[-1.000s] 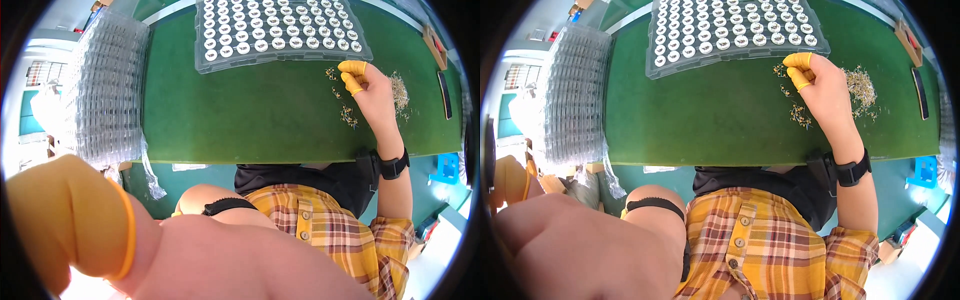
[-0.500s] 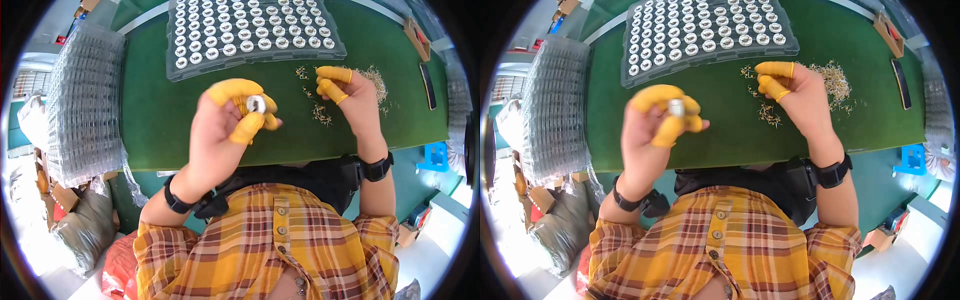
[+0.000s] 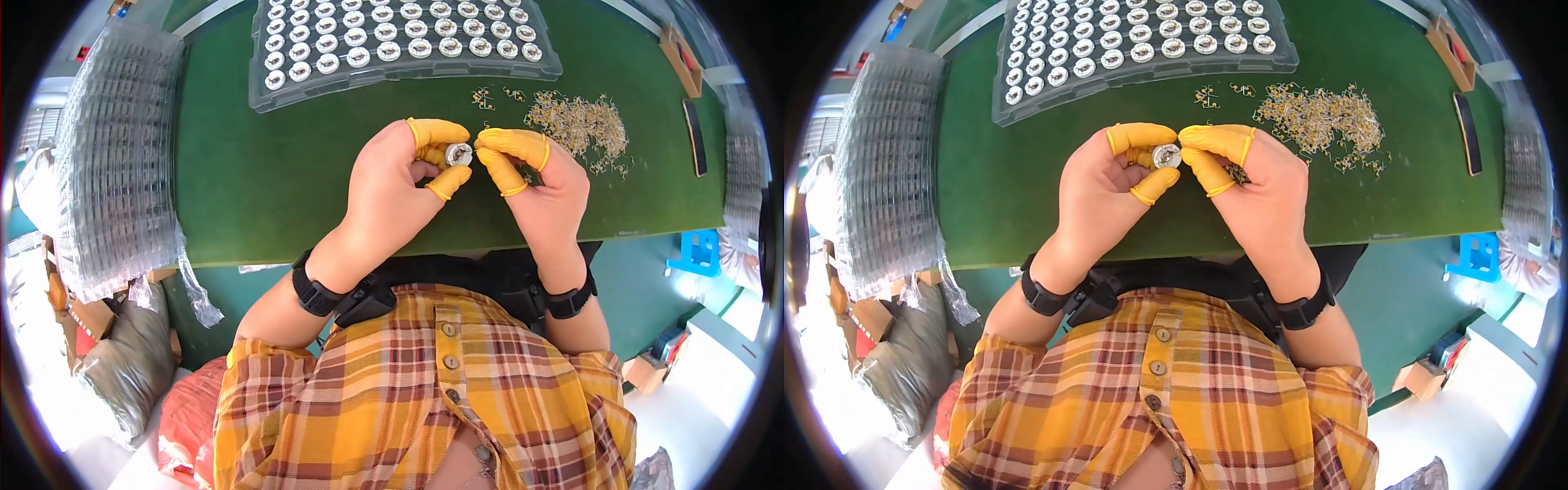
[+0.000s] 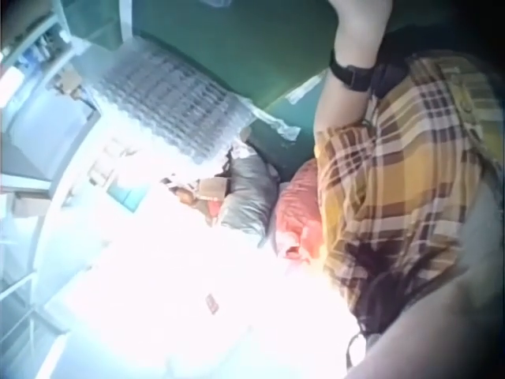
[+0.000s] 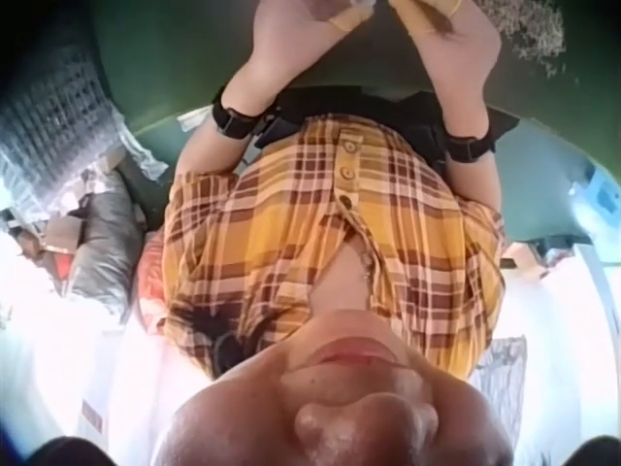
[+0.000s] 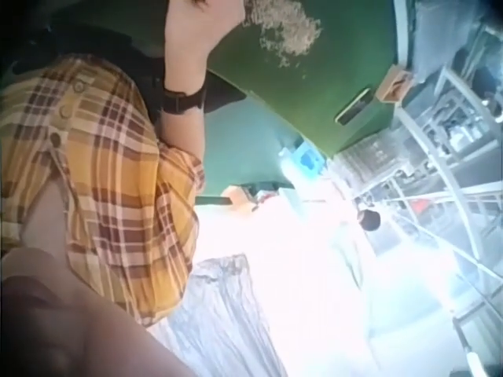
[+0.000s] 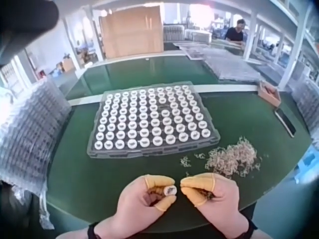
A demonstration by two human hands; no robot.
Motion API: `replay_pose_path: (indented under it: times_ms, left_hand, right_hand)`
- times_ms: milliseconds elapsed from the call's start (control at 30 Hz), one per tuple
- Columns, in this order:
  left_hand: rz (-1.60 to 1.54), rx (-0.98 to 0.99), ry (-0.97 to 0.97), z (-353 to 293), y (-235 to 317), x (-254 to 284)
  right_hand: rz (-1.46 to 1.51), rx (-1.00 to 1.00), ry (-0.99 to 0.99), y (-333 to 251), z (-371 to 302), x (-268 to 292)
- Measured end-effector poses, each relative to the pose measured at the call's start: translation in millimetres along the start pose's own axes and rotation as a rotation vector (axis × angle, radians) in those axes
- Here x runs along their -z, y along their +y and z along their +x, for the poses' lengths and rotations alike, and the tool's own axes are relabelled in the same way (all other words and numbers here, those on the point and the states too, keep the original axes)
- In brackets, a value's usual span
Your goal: Assemble small circular electronic components by inserting tiny pins and placing them into an organized tray.
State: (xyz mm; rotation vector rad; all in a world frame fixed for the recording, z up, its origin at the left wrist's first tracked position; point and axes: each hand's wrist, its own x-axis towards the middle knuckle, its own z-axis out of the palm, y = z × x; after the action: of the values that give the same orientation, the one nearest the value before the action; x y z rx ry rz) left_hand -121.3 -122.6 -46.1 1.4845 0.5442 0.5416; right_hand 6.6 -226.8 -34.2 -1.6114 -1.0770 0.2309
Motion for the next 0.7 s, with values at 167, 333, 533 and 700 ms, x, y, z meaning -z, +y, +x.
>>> replay_pose_path:
  times_ms: [167,333,533,700]
  left_hand:
    - [-0.016,-0.021,0.001,-1.1,-2.0,-2.0]
    - [-0.064,-0.042,0.027,-2.6,-3.9,-4.1]
    - [-0.016,-0.033,0.027,-3.0,-2.6,-6.1]
    - [0.156,-0.071,-0.002,-4.9,1.3,-5.7]
  right_hand:
    - [-0.034,-0.024,-0.023,-1.6,-2.7,2.3]
    - [-0.046,-0.024,0.015,3.1,-6.4,0.3]
    - [-0.166,0.175,0.021,5.5,-6.6,3.9]
    - [-0.208,0.254,0.033,6.2,-7.9,4.4]
